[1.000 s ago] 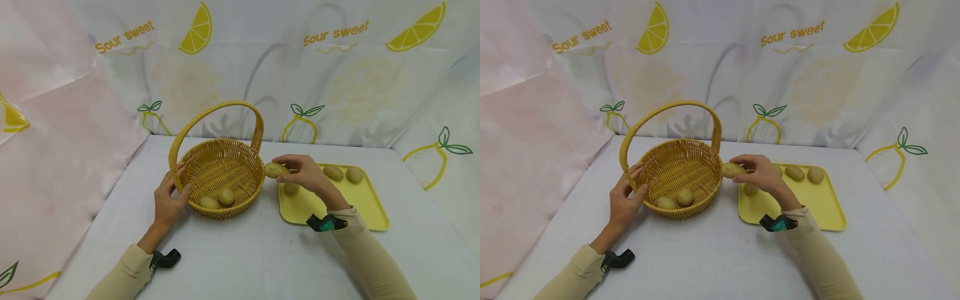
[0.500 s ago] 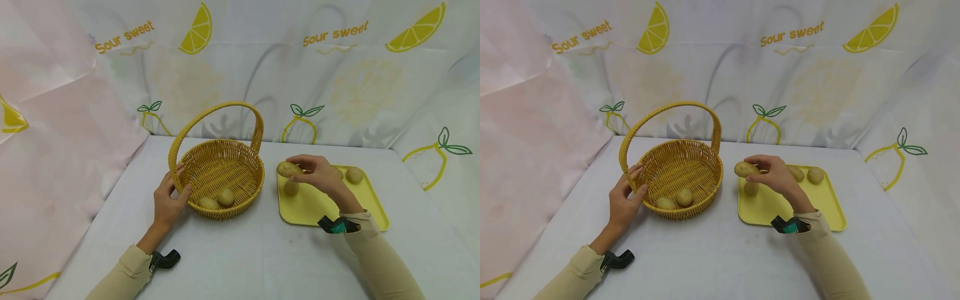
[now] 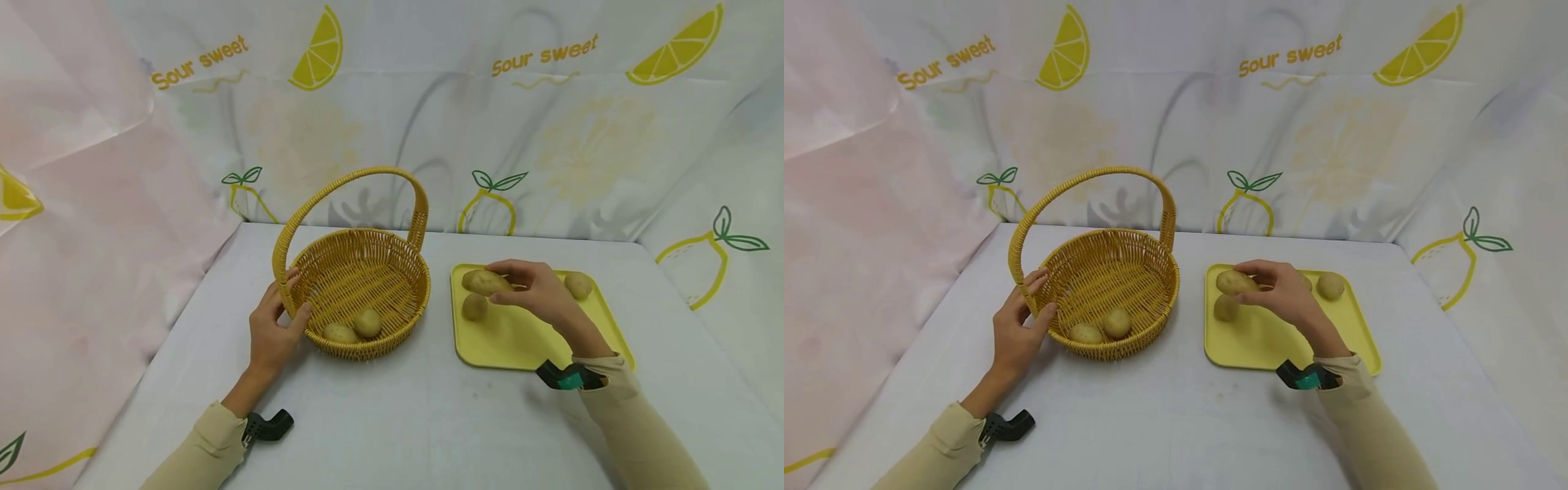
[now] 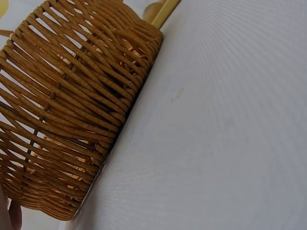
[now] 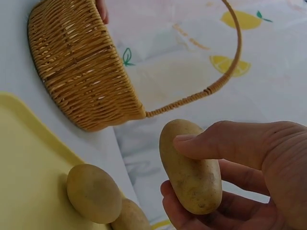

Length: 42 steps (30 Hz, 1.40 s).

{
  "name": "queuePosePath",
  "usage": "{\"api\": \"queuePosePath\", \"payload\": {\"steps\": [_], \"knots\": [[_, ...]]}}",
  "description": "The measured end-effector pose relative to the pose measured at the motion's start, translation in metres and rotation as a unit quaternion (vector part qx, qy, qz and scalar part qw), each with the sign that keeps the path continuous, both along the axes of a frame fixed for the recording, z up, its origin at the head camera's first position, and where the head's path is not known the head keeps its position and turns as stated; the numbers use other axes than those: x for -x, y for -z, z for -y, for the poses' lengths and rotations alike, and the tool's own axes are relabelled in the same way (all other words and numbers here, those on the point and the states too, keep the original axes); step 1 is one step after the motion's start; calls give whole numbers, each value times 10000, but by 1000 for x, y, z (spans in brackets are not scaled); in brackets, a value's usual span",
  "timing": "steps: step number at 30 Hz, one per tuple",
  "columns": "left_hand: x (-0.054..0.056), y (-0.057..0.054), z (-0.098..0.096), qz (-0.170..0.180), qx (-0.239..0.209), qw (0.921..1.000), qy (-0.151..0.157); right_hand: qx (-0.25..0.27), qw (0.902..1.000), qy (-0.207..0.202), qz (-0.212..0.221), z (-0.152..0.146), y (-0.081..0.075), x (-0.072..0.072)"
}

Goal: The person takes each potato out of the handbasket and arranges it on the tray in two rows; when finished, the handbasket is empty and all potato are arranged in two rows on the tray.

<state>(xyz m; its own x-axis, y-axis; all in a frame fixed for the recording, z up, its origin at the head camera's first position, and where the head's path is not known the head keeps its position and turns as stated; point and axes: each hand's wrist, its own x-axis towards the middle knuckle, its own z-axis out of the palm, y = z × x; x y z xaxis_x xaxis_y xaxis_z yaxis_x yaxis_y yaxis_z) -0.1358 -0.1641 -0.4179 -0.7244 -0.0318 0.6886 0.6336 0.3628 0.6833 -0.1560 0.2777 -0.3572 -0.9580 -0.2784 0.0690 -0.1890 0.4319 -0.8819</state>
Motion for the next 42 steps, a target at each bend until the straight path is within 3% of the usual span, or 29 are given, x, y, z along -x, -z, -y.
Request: {"api": "queuePosePath", "payload": {"steps": [8, 12, 18, 28, 33, 42], "knots": [[2, 4, 2, 1, 0, 10000, -8, -82, 9998, 183, 73, -14, 7, -5], [0, 1, 1, -34, 12, 10000, 10, -134, 9995, 260, 77, -21, 13, -8], [0, -1, 1, -38, 17, 10000, -19, -219, 9993, 243, -158, -28, 22, -8], [-2, -2, 0, -33, -35, 10000, 29, -879, 9920, 454, -784, -36, 40, -8], [-1, -3, -1, -20, -26, 10000, 41, -985, 9895, 372, -986, -38, 48, -6], [-3, -6, -2, -34, 31, 10000, 30, -1233, 9887, 113, -851, -42, 49, -4]]}}
